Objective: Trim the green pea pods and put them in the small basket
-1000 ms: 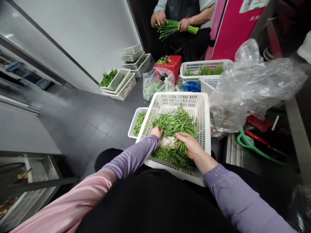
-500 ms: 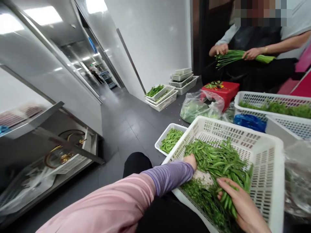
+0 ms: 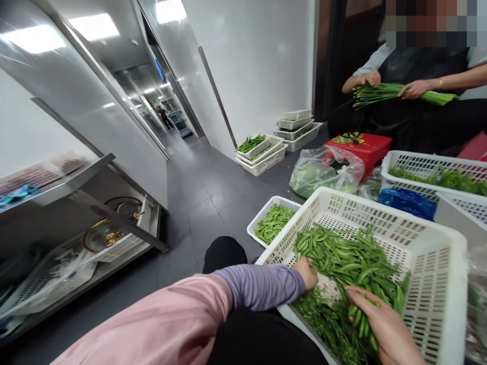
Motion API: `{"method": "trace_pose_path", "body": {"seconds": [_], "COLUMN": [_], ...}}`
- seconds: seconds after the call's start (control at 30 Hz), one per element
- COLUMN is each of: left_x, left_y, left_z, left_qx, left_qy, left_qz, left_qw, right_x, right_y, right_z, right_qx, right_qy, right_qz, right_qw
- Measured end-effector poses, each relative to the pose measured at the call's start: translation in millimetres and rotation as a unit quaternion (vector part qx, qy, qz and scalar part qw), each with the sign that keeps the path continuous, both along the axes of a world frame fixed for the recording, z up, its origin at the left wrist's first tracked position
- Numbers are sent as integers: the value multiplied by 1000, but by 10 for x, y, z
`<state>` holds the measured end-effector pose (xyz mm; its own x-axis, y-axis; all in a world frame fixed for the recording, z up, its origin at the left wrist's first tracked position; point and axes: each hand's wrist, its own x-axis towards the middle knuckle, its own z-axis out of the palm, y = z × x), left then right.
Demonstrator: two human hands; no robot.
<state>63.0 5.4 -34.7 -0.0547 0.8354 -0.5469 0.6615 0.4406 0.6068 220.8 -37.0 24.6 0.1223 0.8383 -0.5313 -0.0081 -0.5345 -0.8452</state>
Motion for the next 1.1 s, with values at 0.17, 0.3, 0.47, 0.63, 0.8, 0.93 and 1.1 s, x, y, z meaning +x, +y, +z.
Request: {"method": "trace_pose_path", "body": {"seconds": [0.17,0.3,0.47,0.63,0.8,0.93,1.1], "left_x": [31,0,-69,-139,-212,-241,-248], "left_y": [-378,-452,-476,-576,-537,-488,-512], "left_z": [127,307,410,552,786,894,905], "left_qx": [80,91,130,141,151,97,67], "left_qy": [-116,-162,-122,-46,53,56,3], "left_qz": [-108,-137,-208,-265,-349,-387,-330], "left_qw": [984,973,962,953,923,915,942], "right_x": [-10,-57,-84,-95,-101,-106,-94], "right_y": [-53,-200,-363,-458,-445,-396,-411], "right_z": [-142,-135,-96,-200,-410,-509,-544], "right_qx": [32,84,148,212,318,361,365], "right_qy": [-95,-131,-180,-293,-374,-401,-412], "right_qz": [98,95,105,159,209,235,244], "right_qw": [990,983,967,919,846,808,799]}}
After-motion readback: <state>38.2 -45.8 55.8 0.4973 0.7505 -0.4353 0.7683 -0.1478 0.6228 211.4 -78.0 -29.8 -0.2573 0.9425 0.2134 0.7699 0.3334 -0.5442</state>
